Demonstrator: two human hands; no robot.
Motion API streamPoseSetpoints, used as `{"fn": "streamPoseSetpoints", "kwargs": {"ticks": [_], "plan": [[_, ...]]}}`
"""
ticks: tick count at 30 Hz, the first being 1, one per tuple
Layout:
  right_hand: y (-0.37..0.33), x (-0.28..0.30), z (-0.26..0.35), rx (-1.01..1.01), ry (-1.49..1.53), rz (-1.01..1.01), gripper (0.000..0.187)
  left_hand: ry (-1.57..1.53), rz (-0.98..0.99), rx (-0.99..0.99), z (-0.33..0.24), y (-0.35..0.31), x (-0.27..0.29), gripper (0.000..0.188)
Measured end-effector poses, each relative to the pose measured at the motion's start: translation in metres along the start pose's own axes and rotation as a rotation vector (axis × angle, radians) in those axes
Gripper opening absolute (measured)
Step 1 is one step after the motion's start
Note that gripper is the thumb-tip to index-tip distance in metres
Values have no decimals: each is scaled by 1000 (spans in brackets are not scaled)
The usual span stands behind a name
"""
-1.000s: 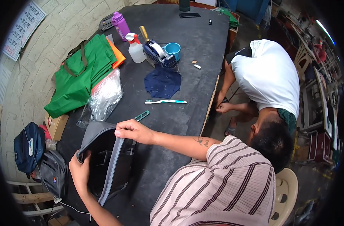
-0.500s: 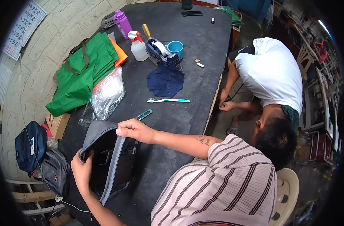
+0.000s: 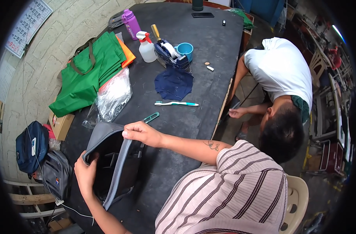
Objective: The recorder is trimming loose threads and cleaning a grey textile bag using a small tool, a toothbrush, and a lighter.
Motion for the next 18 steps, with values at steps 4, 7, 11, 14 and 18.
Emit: {"fn": "streamPoseSetpoints", "kwargs": {"ticks": [4, 7, 11, 14, 18], "plan": [[0, -2, 0, 2, 9, 16, 34, -24, -2, -8, 5, -2, -1, 34], [-1, -2, 0, 7, -16, 20, 34, -39, 9, -7, 5, -3, 0, 34], [-3, -2, 1, 15, -29, 17, 35, -33, 25, 9, 3, -2, 0, 34], [-3, -1, -1, 20, -29, 17, 35, -45, 30, 2, 6, -2, -2, 34], [-4, 2, -1, 1, -36, 12, 34, -47, 24, -10, 4, -1, -3, 34]]}}
Point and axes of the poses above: each hand's wrist, its own y-axis towards the middle knuckle, its own x-axis out of the back of the hand, z = x × y, the point moved 1 cm from there along y, towards the middle knuckle, and after that the axes turned 15 degrees about y, right-handed, at the moved point
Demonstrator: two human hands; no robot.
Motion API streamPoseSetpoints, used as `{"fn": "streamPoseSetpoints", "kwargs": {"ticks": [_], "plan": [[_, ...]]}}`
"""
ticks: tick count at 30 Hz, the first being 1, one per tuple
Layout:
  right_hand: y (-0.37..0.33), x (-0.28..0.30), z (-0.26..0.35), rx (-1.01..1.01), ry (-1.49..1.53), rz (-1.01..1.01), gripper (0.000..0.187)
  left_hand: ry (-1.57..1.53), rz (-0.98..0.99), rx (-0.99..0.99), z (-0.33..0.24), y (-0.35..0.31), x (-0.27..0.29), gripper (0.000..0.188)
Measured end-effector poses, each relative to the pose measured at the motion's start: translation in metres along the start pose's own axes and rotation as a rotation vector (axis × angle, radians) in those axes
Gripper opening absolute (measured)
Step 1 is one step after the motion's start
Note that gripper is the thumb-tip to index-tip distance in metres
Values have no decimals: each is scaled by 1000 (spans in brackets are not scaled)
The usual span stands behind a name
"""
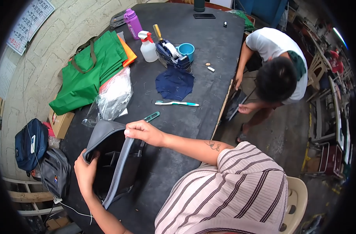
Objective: The recorder is trimming loose threads and cleaning a grey textile bag using a small tool, a toothbrush, and a lighter.
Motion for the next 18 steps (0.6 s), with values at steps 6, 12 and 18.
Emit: {"fn": "streamPoseSetpoints", "kwargs": {"ticks": [6, 12, 18], "plan": [[2, 6, -5, 28, -80, -23, 34, 1, -29, -15, 0, 0, 1, 34], [1, 33, 14, 166, -243, -233, 29, 13, -22, -10, 1, 0, 3, 31], [-25, 101, 32, -69, -1571, -524, 24, 37, -5, 1, 1, -1, 3, 32]]}}
Point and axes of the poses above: each hand's wrist, its own y-axis towards the middle knuckle, its own x-axis out of the back of the hand, z = x × y, the point moved 1 cm from there along y, towards the middle knuckle, and after that the axes turned 15 degrees about y, right-handed, at the moved point
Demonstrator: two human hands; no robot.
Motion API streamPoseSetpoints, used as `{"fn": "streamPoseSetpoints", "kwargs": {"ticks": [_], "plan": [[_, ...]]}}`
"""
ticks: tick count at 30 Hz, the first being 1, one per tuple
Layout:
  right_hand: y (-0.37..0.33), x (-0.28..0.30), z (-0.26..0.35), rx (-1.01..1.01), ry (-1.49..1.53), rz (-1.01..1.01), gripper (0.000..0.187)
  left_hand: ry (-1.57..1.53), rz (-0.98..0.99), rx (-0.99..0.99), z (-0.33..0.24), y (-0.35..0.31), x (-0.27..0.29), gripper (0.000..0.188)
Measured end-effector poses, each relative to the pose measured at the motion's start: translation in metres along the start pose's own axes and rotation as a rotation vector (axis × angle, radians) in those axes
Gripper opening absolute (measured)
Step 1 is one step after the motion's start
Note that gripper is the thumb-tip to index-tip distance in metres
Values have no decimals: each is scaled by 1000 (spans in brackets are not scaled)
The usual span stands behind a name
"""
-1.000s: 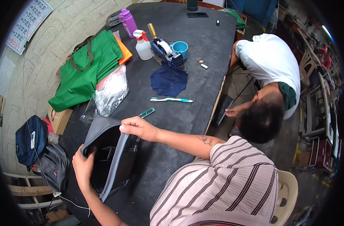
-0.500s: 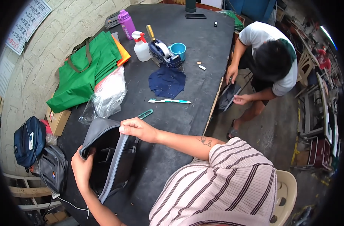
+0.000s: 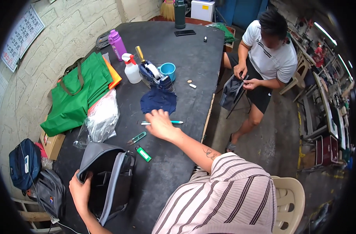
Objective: The recorder is trimming loose threads and cleaning a grey textile bag using a small tool, a toothbrush, and a lighter.
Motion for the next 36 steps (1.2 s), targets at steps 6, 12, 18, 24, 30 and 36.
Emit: {"fn": "streamPoseSetpoints", "kwargs": {"ticks": [6, 12, 18, 24, 30, 36], "plan": [[-13, -9, -49, -307, -200, 99, 30, -40, 66, 7, 8, 4, -3, 41], [-3, -13, -59, -82, -266, 122, 21, -401, 134, -240, 30, 16, -1, 33], [45, 33, 45, -13, 767, 74, 16, -546, 298, -72, 38, 29, 1, 39], [41, 24, 174, 681, 892, 381, 18, -765, 483, 186, 51, 35, -3, 40], [46, -9, 177, 798, 699, 575, 23, -959, 502, 232, 59, 38, -12, 44], [41, -11, 157, 563, 690, 714, 16, -675, 450, 77, 57, 47, -20, 50]]}}
Point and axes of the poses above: each hand's wrist, its own y-axis towards the middle knuckle, its own x-axis out of the back of the hand, z = x × y, the point moved 1 cm from there along y, towards the middle knuckle, and after that the axes turned 15 degrees about y, right-handed, at the moved point
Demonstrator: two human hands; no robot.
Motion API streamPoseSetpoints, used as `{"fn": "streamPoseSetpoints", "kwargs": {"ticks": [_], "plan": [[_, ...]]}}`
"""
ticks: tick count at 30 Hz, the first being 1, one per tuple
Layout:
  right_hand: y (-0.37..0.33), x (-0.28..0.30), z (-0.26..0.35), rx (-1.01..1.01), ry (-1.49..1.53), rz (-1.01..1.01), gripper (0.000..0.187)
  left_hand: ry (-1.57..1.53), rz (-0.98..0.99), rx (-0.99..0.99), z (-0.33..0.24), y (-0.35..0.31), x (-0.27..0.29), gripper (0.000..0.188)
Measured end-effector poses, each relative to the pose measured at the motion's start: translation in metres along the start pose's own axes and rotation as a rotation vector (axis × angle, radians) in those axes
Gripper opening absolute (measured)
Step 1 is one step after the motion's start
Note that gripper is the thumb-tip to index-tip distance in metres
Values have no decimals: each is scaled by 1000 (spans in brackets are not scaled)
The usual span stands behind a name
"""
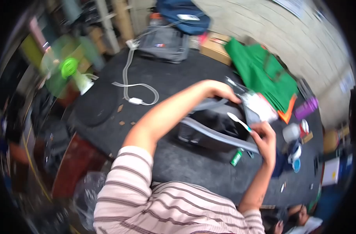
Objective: The recorder is trimming loose threads and cleaning a grey textile bag using a small tool, a toothbrush, and a lighter.
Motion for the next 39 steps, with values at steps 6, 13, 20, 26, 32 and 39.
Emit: {"fn": "streamPoseSetpoints", "kwargs": {"ticks": [6, 13, 20, 26, 32, 39], "plan": [[19, -2, 22, -47, -157, 170, 23, -105, 85, 9, 6, -2, -3, 59], [26, 8, 4, 152, -335, 193, 24, -355, 193, -42, 34, 17, -8, 68], [32, 10, -27, 79, -201, 245, 10, -485, 279, -65, 47, 30, -13, 61], [25, 20, -13, -107, -154, 236, 10, -421, 257, -84, 46, 20, -14, 68], [30, 30, -32, -67, -149, 287, 13, -448, 284, -144, 51, 33, -15, 68], [32, 23, -22, -99, -152, 304, 17, -416, 247, -71, 45, 27, -16, 70]]}}
Point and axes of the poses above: each hand's wrist, its own y-axis towards the middle knuckle, its own x-axis out of the back of the hand, z = x × y, the point moved 1 cm from there along y, towards the middle knuckle, and after that the axes turned 15 degrees about y, right-handed, at the moved point
